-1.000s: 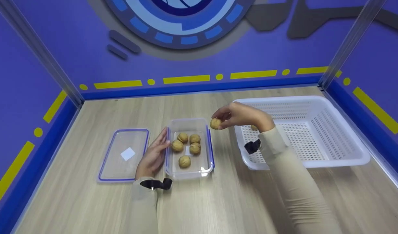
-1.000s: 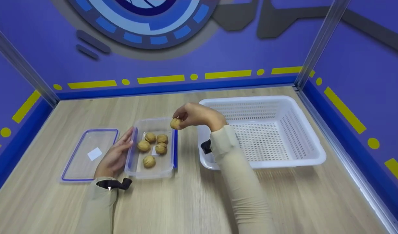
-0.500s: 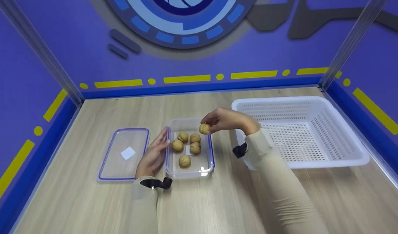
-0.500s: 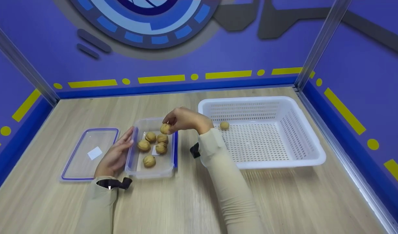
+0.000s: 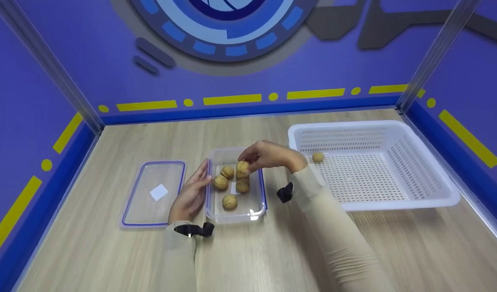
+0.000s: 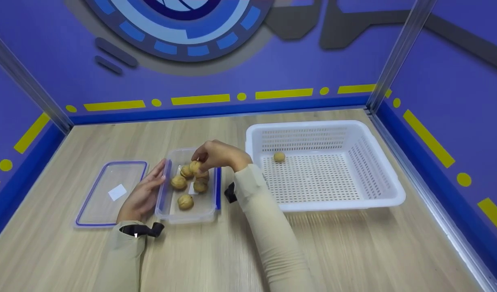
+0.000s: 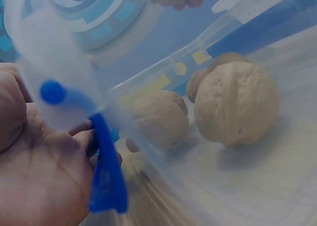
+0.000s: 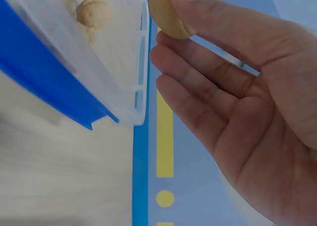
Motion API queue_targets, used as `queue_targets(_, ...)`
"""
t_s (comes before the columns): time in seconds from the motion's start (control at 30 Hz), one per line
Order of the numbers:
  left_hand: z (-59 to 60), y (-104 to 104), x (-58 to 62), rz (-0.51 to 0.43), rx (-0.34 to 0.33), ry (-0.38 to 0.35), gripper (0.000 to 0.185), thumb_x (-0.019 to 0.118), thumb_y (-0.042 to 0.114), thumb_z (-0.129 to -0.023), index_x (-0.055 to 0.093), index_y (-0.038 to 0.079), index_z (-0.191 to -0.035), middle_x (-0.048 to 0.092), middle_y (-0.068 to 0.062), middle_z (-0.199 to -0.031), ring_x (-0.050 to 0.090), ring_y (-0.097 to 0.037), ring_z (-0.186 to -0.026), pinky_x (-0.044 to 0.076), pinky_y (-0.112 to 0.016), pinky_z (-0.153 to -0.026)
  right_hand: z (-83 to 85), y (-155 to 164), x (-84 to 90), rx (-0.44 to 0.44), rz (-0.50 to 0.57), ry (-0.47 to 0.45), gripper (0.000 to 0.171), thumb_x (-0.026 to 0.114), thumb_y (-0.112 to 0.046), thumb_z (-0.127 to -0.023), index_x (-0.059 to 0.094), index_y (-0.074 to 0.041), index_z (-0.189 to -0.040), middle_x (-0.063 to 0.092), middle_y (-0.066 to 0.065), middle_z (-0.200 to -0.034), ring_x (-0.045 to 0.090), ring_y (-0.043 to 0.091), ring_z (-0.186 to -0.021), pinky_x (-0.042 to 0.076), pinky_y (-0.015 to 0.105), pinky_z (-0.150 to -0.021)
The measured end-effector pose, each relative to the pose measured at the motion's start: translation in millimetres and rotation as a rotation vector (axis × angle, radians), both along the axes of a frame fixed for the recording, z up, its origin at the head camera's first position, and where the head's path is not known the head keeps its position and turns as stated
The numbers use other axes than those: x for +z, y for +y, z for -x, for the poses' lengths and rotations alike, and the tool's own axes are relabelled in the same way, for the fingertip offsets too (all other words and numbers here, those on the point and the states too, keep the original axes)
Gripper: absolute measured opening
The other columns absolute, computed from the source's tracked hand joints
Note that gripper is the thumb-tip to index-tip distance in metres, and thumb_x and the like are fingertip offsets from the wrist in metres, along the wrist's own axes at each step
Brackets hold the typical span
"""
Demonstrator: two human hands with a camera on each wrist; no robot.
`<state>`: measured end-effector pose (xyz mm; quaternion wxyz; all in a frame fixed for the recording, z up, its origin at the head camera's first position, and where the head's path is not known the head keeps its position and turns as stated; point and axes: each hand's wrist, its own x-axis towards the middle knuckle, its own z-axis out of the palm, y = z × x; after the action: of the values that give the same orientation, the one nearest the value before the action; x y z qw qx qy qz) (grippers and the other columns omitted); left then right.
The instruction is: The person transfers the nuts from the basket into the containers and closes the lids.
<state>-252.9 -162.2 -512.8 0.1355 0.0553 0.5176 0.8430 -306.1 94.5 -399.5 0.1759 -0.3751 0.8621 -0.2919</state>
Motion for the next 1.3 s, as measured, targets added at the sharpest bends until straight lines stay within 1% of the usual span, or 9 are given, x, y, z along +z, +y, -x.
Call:
queue_targets(0.13,0.1,-1.7,-1.3,0.004,-0.007,0.016,0.066,0.037,-0.005,-0.097,0.006,0.005,-0.154,-0.005,-0.007,-0.163,-0.010,-0.021,-0.150,-0.008,-0.033,-0.122,0.0,-9.2,-3.5,-0.007,-0.006,-0.019,0.039,0.074,-0.008,-0.081,0.067,-0.006,-0.119,0.073,0.009,-0.102,0.067,0.017,-0.092,0.056,0.027,-0.083)
queue_targets(0.3,0.8,-3.7,-3.2,0.009,-0.024,0.043,0.066,0.033,-0.008,-0.096,0.002,0.002,-0.153,-0.008,-0.011,-0.162,-0.014,-0.023,-0.149,-0.011,-0.035,-0.121,-1.3,-19.5,-6.3,-0.003,-0.008,-0.033,0.038,0.072,-0.006,-0.082,0.067,-0.005,-0.120,0.073,0.009,-0.104,0.067,0.018,-0.094,0.056,0.027,-0.084)
queue_targets(0.53,0.7,-2.9,-2.6,0.016,-0.022,0.040,0.066,0.034,-0.007,-0.096,0.004,0.002,-0.153,-0.007,-0.010,-0.162,-0.012,-0.023,-0.149,-0.010,-0.035,-0.121,-1.5,-28.2,-10.0,-0.002,0.009,-0.055,0.040,0.072,-0.005,-0.082,0.066,-0.004,-0.121,0.072,0.010,-0.108,0.067,0.020,-0.097,0.055,0.028,-0.087)
queue_targets(0.77,1.0,-2.1,-1.4,0.021,-0.006,0.025,0.067,0.036,-0.007,-0.095,0.006,0.004,-0.154,-0.005,-0.008,-0.163,-0.011,-0.021,-0.149,-0.009,-0.034,-0.122,0.0,-32.9,-17.7,0.007,0.001,-0.056,0.040,0.074,-0.006,-0.081,0.066,-0.004,-0.121,0.072,0.011,-0.107,0.067,0.020,-0.096,0.056,0.024,-0.083)
queue_targets(0.97,0.6,-1.5,-1.1,0.022,-0.004,0.024,0.067,0.037,-0.006,-0.096,0.006,0.004,-0.154,-0.004,-0.008,-0.163,-0.010,-0.021,-0.150,-0.008,-0.034,-0.122,-0.6,-36.8,-20.0,-0.023,-0.050,-0.089,0.039,0.073,-0.002,-0.080,0.067,-0.005,-0.118,0.072,0.010,-0.106,0.066,0.019,-0.095,0.056,0.026,-0.083)
queue_targets(1.17,1.1,-1.7,-2.3,0.022,-0.006,0.037,0.066,0.036,-0.007,-0.096,0.005,0.003,-0.154,-0.005,-0.009,-0.163,-0.011,-0.022,-0.149,-0.009,-0.035,-0.122,-1.9,-42.7,-21.7,-0.059,-0.126,-0.129,0.041,0.076,-0.005,-0.077,0.068,-0.008,-0.117,0.072,0.007,-0.105,0.065,0.017,-0.093,0.055,0.028,-0.084)
queue_targets(1.3,2.0,-1.5,-2.9,0.016,-0.015,0.038,0.066,0.036,-0.006,-0.096,0.005,0.003,-0.154,-0.007,-0.010,-0.162,-0.012,-0.022,-0.149,-0.010,-0.036,-0.122,-1.8,-45.6,-24.4,-0.065,-0.144,-0.158,0.042,0.075,-0.002,-0.075,0.068,-0.006,-0.117,0.072,0.008,-0.104,0.063,0.015,-0.090,0.055,0.029,-0.086)
